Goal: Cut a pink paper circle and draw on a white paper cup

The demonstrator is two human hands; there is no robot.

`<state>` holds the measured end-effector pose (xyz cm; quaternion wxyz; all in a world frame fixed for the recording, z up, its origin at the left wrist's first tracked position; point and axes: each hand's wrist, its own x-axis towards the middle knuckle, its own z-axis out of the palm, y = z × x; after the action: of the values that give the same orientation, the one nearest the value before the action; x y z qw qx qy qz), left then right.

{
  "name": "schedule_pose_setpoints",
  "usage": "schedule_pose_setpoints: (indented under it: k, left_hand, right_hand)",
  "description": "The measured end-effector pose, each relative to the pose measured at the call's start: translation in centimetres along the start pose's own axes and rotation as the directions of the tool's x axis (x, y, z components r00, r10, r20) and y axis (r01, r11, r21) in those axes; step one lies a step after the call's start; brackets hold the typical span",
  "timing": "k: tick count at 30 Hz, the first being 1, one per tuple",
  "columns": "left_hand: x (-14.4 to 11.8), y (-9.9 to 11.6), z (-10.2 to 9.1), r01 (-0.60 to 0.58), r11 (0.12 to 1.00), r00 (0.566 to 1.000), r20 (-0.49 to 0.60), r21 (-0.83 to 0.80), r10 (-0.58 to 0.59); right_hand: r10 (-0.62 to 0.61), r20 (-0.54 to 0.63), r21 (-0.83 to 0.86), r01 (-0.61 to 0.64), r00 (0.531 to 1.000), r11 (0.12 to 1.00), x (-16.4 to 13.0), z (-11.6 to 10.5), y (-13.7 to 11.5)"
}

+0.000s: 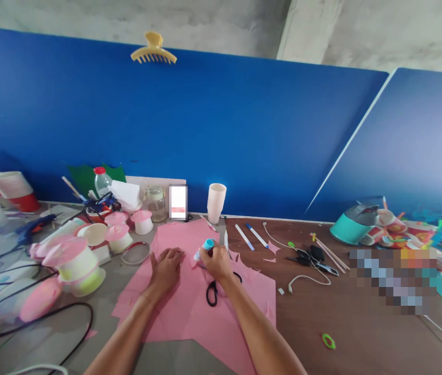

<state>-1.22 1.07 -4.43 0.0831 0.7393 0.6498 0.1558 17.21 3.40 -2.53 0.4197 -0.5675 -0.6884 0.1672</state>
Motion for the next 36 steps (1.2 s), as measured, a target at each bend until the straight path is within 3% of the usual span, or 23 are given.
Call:
schedule_pose_setpoints:
  k: [5, 11, 23, 30, 36]
  left_hand:
    - [-0.1, 0.0, 0.0, -0.001, 1.000, 1.000, -0.005, -0.005, 0.001]
    - [-0.2, 0.0, -0.1, -0.015, 0.999, 0.999, -0.043, -0.036, 0.013]
    - [0.1, 0.1, 0.0, 0.011, 0.997, 1.000, 0.002, 0.071, -0.011]
    - [0.1, -0.2, 0.5, 0.004, 0.998, 1.000, -0.026, 0.062, -0.002]
    - [0.2, 0.1, 0.0, 0.014, 0.999, 1.000, 0.003, 0.052, -0.014]
  right_hand:
    - [0.016, -0.029, 0.095, -0.013, 0.999, 0.995, -0.2, 0.4, -0.3]
    - [-0.050, 0.098, 0.046, 0.046, 0.994, 0.998, -0.5, 1.7, -0.5]
    - [0.063, 0.019, 0.146, -0.065, 0.998, 0.987, -0.1, 0.3, -0.1]
    - [0.069, 0.048, 0.040, -0.071, 0.996, 0.997, -0.3, 1.5, 0.7]
    - [0.092, 0.038, 0.031, -0.094, 0.995, 0.995, 0.2, 0.4, 1.1]
